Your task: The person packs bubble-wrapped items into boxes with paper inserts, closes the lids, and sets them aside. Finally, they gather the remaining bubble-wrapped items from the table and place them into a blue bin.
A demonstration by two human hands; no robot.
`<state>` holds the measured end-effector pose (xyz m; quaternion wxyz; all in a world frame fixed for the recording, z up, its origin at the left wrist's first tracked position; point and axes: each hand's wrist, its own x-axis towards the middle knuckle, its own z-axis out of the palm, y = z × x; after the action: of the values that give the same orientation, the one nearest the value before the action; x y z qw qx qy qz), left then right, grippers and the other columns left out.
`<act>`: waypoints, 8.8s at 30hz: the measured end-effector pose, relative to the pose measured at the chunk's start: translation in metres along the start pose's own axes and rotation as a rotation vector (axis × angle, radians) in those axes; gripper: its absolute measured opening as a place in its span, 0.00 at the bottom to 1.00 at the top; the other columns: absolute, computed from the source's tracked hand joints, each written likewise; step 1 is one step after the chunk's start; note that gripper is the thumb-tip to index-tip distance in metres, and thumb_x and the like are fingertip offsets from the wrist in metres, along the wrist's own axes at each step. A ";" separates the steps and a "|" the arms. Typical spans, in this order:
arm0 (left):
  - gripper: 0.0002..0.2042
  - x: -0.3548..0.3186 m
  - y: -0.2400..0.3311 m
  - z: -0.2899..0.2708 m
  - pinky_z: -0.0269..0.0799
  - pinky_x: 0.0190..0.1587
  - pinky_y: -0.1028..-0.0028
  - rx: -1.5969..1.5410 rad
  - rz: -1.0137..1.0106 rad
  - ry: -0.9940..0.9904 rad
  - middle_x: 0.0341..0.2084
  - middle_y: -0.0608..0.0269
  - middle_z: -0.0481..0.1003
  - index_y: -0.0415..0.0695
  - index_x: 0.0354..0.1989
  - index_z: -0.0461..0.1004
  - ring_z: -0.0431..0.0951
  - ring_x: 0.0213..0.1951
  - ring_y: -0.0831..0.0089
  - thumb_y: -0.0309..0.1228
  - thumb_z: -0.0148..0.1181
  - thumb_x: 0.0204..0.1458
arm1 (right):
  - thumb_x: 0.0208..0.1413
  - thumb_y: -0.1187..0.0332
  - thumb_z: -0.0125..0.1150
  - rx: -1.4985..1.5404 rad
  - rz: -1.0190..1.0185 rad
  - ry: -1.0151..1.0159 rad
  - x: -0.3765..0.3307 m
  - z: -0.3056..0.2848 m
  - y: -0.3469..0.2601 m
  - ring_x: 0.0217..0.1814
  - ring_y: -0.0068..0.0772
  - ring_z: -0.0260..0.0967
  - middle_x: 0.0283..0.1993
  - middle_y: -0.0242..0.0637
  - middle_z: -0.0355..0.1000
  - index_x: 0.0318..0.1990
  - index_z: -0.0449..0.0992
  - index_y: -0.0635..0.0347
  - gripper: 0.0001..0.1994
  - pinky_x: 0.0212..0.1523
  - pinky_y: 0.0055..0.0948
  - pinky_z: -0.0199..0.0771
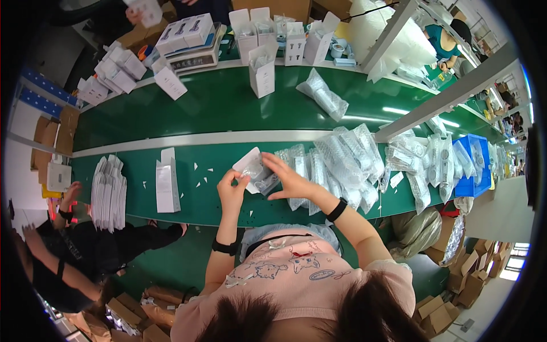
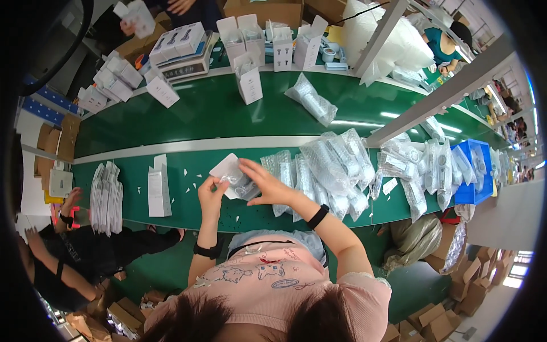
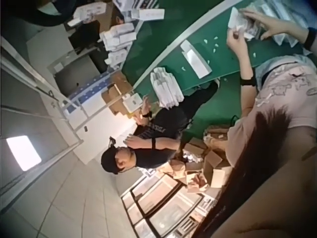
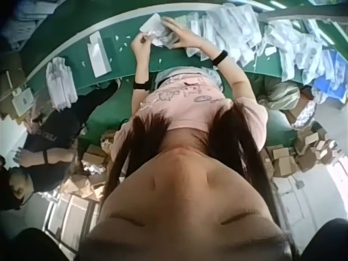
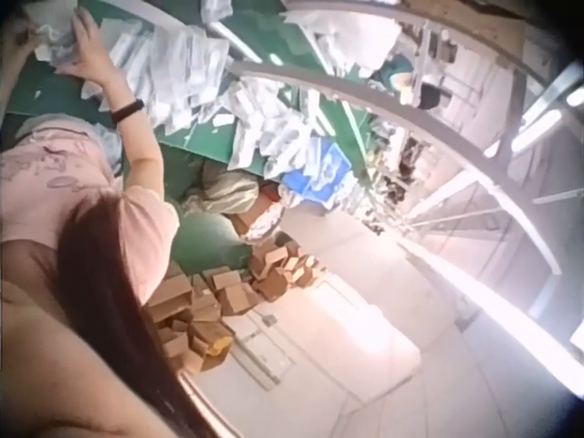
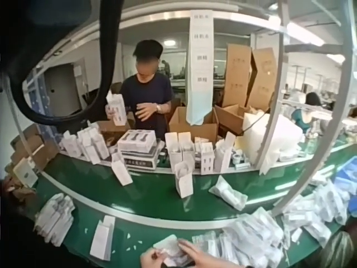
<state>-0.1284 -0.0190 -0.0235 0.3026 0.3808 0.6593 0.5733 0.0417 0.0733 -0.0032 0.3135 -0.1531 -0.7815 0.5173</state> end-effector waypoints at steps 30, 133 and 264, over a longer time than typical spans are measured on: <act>0.46 0.018 -0.009 0.017 0.57 0.46 0.55 1.054 -0.368 -0.112 0.51 0.51 0.53 0.53 0.56 0.51 0.56 0.49 0.52 0.36 0.70 0.22 | 0.37 0.72 0.62 -1.268 0.347 1.058 -0.021 -0.350 0.170 0.46 0.51 0.62 0.46 0.54 0.62 0.47 0.65 0.60 0.24 0.43 0.36 0.65; 0.06 0.031 -0.008 0.016 0.61 0.36 0.78 -0.046 0.046 0.035 0.30 0.58 0.71 0.35 0.21 0.70 0.69 0.35 0.73 0.22 0.61 0.35 | 0.37 0.74 0.52 -0.646 -0.242 0.046 0.016 0.003 -0.022 0.42 0.39 0.62 0.38 0.39 0.64 0.28 0.70 0.61 0.07 0.41 0.30 0.67; 0.14 -0.306 0.194 0.782 0.57 0.49 0.67 0.337 0.038 -0.064 0.49 0.55 0.57 0.40 0.39 0.64 0.59 0.51 0.61 0.21 0.53 0.40 | 0.37 0.61 0.59 -1.245 0.992 0.200 -0.601 -0.862 0.057 0.55 0.47 0.55 0.53 0.57 0.56 0.58 0.46 0.60 0.39 0.50 0.45 0.59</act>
<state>0.7166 0.1427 0.0317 0.2444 0.4564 0.7290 0.4477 1.0507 0.3726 -0.0233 -0.0273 -0.6752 -0.7355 0.0491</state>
